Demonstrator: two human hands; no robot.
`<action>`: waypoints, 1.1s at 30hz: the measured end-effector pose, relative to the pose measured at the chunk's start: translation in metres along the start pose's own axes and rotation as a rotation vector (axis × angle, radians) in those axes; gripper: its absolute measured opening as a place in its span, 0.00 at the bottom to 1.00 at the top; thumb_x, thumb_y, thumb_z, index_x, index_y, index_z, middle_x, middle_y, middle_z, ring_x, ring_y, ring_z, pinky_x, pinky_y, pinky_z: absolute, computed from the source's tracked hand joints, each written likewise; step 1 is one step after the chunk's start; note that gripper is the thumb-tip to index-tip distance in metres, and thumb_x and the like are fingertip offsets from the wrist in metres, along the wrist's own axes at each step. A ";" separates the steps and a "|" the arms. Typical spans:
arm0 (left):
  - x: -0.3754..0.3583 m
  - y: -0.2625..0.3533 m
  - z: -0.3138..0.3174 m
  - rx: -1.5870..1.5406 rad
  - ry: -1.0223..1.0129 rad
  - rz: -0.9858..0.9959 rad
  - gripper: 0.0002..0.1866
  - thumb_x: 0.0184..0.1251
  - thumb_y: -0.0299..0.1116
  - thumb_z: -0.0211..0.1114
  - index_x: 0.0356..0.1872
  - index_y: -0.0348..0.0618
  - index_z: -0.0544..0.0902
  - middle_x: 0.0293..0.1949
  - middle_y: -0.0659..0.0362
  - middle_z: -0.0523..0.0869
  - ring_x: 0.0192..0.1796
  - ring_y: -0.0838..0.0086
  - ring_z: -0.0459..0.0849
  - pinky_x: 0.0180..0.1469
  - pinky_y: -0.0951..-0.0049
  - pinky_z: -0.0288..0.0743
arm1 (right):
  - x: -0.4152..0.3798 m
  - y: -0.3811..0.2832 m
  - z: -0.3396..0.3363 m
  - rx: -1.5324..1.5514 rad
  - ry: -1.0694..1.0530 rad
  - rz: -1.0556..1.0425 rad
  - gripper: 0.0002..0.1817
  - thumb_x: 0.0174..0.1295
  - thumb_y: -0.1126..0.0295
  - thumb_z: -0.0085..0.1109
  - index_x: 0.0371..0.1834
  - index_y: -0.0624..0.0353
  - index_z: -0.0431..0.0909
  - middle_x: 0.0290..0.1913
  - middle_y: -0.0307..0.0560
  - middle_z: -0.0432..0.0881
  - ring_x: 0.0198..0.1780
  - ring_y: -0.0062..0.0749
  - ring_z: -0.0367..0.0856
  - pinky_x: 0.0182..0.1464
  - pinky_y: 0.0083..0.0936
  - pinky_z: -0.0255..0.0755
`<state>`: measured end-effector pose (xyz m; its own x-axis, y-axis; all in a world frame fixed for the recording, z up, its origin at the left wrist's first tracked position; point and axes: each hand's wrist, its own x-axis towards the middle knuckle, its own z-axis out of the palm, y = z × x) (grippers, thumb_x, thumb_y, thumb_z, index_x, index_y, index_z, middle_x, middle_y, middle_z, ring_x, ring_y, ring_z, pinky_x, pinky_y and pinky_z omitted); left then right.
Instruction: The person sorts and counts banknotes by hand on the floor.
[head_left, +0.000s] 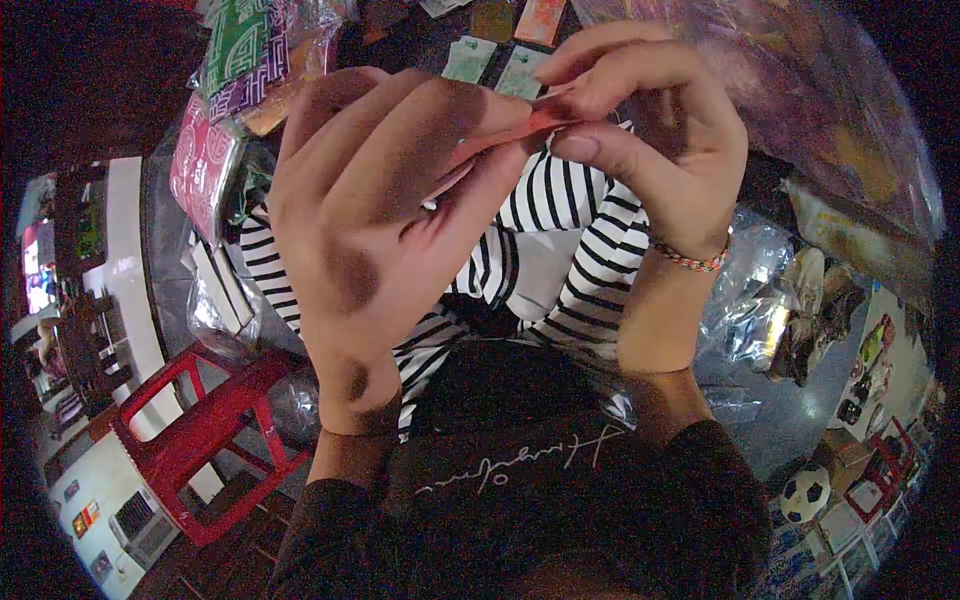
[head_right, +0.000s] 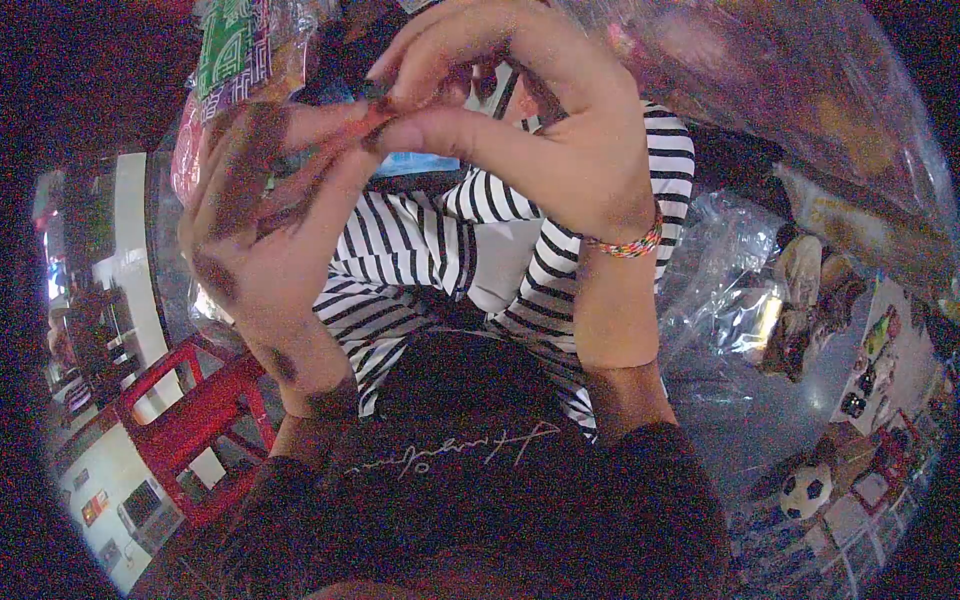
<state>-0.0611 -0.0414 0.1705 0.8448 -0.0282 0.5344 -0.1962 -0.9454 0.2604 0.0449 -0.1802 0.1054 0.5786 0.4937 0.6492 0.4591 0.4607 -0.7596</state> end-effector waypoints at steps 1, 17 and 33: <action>0.000 0.000 0.000 0.000 0.000 -0.001 0.10 0.43 0.20 0.71 0.29 0.37 0.83 0.30 0.58 0.84 0.41 0.73 0.80 0.42 0.75 0.77 | 0.000 -0.001 0.000 0.028 -0.019 0.048 0.14 0.44 0.80 0.65 0.33 0.64 0.71 0.41 0.58 0.76 0.41 0.33 0.76 0.46 0.24 0.71; -0.009 0.003 0.007 -0.259 0.106 -0.228 0.13 0.44 0.16 0.69 0.34 0.33 0.80 0.33 0.56 0.83 0.38 0.73 0.82 0.41 0.75 0.80 | -0.001 0.015 -0.001 0.068 -0.005 -0.039 0.14 0.44 0.83 0.64 0.33 0.63 0.71 0.39 0.57 0.76 0.42 0.34 0.76 0.46 0.24 0.71; -0.004 0.004 0.004 -0.137 0.063 -0.017 0.12 0.36 0.20 0.72 0.27 0.38 0.82 0.27 0.58 0.82 0.31 0.73 0.79 0.36 0.75 0.72 | -0.003 0.046 0.006 0.532 -0.033 -0.161 0.14 0.42 0.79 0.67 0.27 0.55 0.70 0.35 0.47 0.77 0.36 0.31 0.71 0.39 0.27 0.69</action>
<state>-0.0633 -0.0465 0.1668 0.8168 0.0122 0.5769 -0.2516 -0.8922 0.3751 0.0607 -0.1559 0.0689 0.5042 0.4047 0.7629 0.1313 0.8372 -0.5309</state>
